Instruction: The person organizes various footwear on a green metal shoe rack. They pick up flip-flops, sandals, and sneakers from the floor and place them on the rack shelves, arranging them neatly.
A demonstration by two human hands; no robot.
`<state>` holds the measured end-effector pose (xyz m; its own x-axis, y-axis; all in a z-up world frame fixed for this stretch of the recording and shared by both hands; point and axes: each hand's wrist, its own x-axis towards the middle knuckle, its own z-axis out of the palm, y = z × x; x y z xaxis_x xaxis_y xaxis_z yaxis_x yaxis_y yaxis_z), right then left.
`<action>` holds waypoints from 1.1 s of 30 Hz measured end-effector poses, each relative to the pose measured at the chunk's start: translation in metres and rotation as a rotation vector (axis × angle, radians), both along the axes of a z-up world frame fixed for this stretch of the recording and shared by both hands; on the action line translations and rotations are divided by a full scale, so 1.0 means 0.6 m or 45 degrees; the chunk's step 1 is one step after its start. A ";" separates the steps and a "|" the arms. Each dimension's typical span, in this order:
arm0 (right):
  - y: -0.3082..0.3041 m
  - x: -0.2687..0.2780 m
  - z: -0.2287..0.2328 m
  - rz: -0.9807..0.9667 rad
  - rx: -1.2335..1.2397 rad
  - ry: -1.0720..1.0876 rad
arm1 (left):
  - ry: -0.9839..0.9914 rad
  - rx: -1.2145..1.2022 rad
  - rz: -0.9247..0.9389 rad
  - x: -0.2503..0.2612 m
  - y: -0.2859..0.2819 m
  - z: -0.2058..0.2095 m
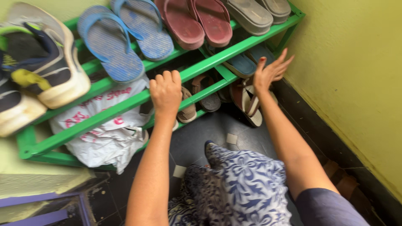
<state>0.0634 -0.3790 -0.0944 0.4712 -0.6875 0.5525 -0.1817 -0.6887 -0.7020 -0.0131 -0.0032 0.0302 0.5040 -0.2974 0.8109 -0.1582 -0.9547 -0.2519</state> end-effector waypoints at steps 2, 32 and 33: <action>0.021 -0.016 0.070 0.141 -0.236 -0.225 | 0.012 0.024 0.016 -0.006 0.001 0.005; 0.323 0.229 0.341 0.592 -0.432 0.524 | 0.340 -0.796 -0.463 0.063 0.259 0.062; 0.324 0.235 0.336 0.604 -0.411 0.496 | 0.335 -0.787 -0.467 0.061 0.259 0.061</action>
